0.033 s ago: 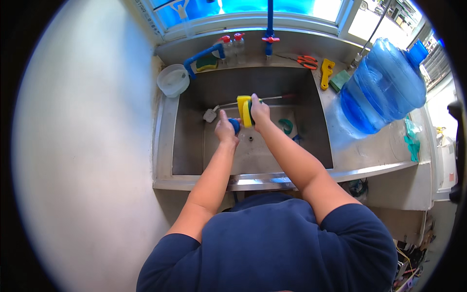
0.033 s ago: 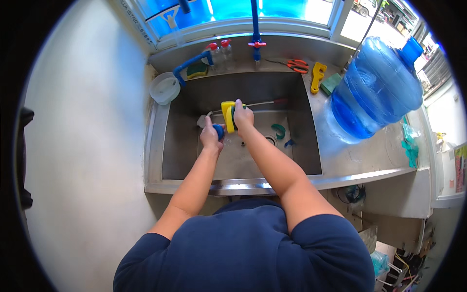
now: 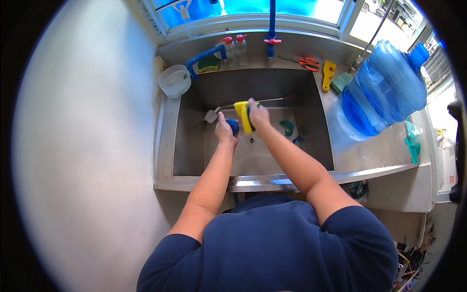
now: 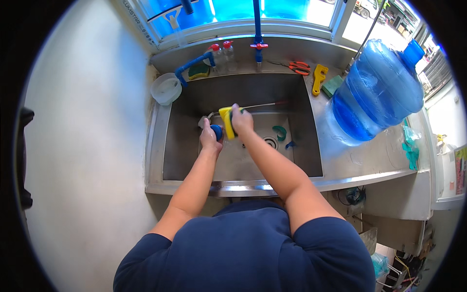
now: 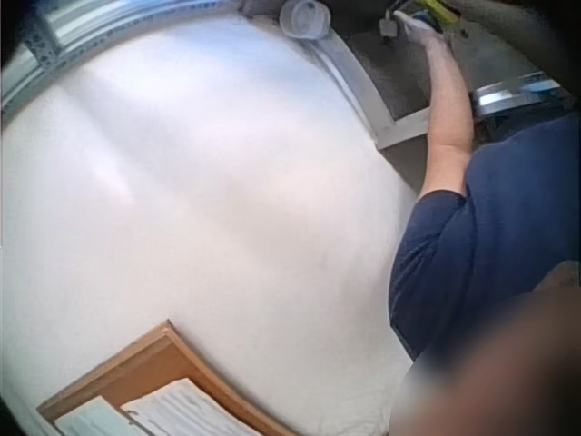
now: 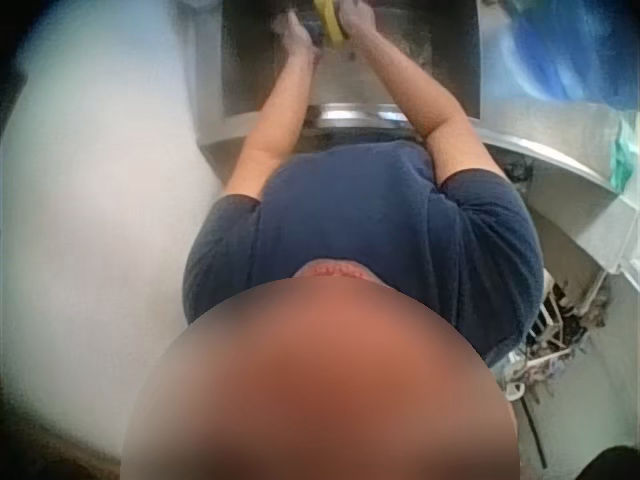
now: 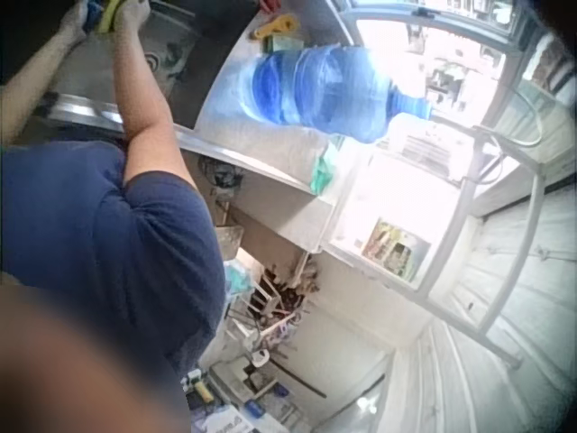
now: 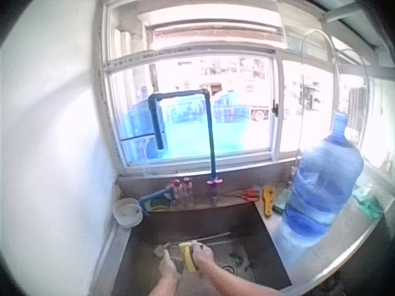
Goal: The person wraps a large blue water jug in a plastic bag, ties the bag, and places it on a stainless steel counter. They then clean the counter and sink area with a sponge and cloth, rinse the sponge, and wipe the surfaces dry.
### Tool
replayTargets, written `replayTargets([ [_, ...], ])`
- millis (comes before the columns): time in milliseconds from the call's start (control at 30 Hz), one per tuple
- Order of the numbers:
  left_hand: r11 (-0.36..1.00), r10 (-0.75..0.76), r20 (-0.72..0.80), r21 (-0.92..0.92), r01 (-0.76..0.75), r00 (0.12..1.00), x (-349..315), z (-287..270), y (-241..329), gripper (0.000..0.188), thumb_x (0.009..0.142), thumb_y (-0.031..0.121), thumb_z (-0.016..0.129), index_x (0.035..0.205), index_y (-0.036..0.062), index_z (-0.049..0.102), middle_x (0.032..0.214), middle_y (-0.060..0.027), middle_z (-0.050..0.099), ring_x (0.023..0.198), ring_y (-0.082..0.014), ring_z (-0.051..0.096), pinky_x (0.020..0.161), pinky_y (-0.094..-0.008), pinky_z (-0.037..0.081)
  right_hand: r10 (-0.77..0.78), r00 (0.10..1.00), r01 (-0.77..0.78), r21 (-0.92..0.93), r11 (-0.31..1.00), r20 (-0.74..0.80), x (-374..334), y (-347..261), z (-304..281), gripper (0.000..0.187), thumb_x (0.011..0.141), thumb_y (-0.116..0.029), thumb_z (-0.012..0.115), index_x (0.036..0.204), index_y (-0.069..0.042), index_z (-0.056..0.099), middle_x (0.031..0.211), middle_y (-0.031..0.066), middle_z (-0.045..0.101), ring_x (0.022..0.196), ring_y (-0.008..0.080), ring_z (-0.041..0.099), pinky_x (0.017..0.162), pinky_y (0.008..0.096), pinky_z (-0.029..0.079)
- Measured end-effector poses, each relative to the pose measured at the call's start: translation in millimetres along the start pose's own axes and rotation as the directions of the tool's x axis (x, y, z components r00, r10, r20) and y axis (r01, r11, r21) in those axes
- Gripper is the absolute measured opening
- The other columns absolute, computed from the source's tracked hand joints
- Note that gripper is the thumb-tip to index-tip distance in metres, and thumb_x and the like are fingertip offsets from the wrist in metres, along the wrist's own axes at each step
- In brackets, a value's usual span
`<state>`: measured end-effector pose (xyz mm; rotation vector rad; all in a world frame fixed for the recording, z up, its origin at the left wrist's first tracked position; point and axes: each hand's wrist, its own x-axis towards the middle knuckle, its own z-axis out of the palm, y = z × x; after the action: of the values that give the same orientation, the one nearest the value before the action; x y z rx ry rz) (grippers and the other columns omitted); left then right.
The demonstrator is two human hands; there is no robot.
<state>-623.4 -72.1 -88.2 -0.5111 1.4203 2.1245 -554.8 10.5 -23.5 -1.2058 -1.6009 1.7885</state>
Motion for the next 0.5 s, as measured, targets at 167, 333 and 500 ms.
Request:
replayTargets([
  [167,0.973,-0.053,0.441,-0.179,0.146,0.896,31,-17,-19,0.051,0.096,0.060,0.050,0.105,0.0104,0.056,0.095,-0.0057,0.061,0.086,-0.0178,0.061,0.076,-0.0343,0.052,-0.406,0.885,0.464,-0.358,0.810,0.228,-31,31,13,0.050,0.096,-0.042,0.051,0.112,0.002,0.067,0.117,0.0245,0.064,0.113,0.0384,0.060,0.097,0.0448,0.045],
  [333,0.969,-0.136,0.415,-0.133,0.208,0.899,0,-10,-5,0.064,0.098,0.066,0.036,0.120,0.0099,0.056,0.104,-0.0088,0.063,0.098,-0.0248,0.063,0.089,-0.0410,0.051,-0.558,0.822,0.565,-0.283,0.775,0.113,-30,44,23,0.034,0.094,-0.029,0.054,0.108,-0.001,0.068,0.114,0.0201,0.066,0.108,0.0397,0.060,0.094,0.0453,0.046],
  [500,0.868,-0.486,0.624,0.262,0.423,0.611,-6,-35,48,0.067,0.100,0.063,0.029,0.120,0.0064,0.060,0.117,-0.0133,0.065,0.107,-0.0268,0.063,0.097,-0.0455,0.050,-0.566,0.443,0.884,-0.232,0.407,0.695,-25,32,-6,0.023,0.082,-0.014,0.062,0.102,-0.006,0.070,0.100,0.0141,0.069,0.103,0.0354,0.062,0.093,0.0418,0.046],
])
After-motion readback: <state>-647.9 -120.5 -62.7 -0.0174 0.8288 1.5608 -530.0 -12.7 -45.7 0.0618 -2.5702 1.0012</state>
